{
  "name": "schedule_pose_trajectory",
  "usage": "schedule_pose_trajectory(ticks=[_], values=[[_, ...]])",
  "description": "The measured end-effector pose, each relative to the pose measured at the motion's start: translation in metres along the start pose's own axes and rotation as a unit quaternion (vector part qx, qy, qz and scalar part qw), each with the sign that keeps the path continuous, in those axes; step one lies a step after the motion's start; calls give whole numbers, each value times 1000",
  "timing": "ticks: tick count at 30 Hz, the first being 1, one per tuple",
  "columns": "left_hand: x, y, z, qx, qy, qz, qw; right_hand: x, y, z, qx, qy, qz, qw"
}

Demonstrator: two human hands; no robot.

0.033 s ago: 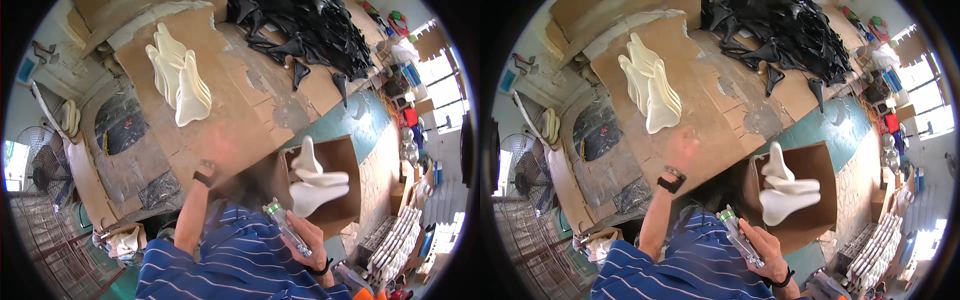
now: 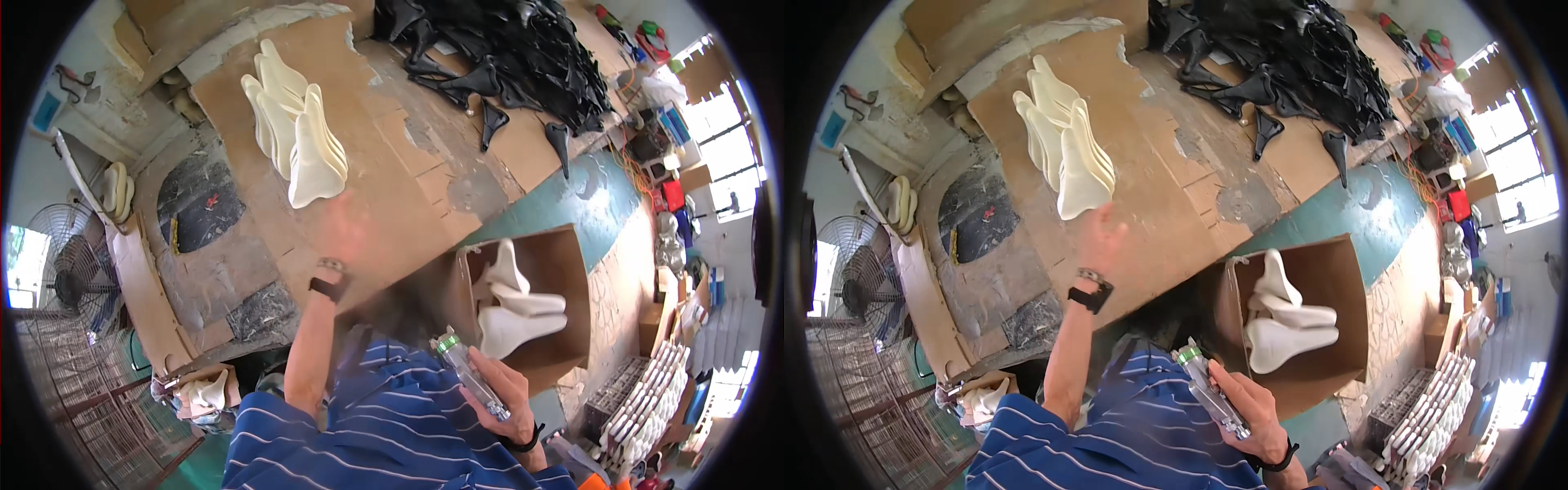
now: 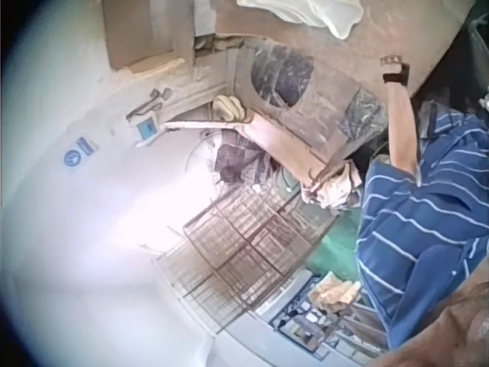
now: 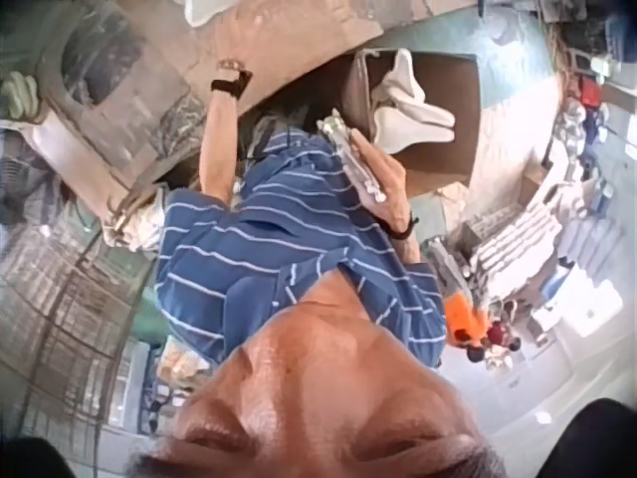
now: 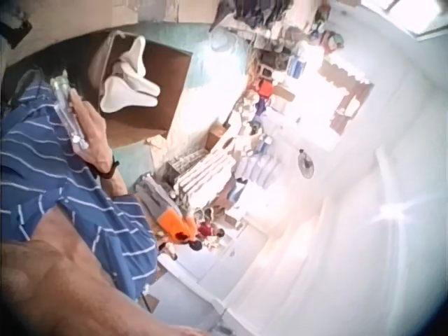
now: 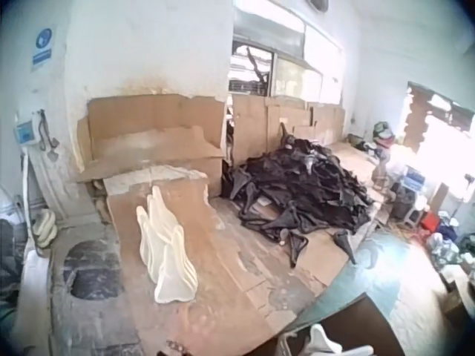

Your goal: The person retrieves white plastic parts from a large woven sack and places them on a cardboard surface. They then pick up the parts one by one, inspect them, and place them into a cardboard box. The person repeats this process, retrieving more parts from the sack and sorting them into the box.

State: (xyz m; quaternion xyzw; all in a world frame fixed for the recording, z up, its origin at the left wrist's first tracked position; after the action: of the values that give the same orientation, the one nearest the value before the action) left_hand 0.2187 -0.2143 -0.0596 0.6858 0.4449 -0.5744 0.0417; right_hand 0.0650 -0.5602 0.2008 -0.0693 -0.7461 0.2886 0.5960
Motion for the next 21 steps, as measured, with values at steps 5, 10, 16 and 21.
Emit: schedule_pose_trajectory(ticks=[5, 10, 16, 21], values=[[66, -32, -92, -45, -13, -129, 990, -15, -4, -12, 18, 21, 8, 1000], [152, -22, -184, 63, -36, -191, 979, -12, 3, -25, -10, 15, 19, 1000], [178, -4, -204, 121, -73, -193, 971, -8, 28, -55, -16, 61, 39, 997], [155, -33, -145, 122, -123, -56, 983, -7, 46, -69, 21, 65, 44, 997]])
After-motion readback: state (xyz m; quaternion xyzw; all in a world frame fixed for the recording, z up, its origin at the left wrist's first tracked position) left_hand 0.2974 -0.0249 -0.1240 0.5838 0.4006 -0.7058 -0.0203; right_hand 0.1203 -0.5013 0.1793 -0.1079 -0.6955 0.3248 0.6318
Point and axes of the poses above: each hand's wrist, its own z-axis away from the middle knuckle, its own y-axis out of the palm, x = y × z, the point moved 3 cm from there along -z, towards the middle knuckle, and after that the axes turned 11 degrees about -x, right-handed, at the moved point
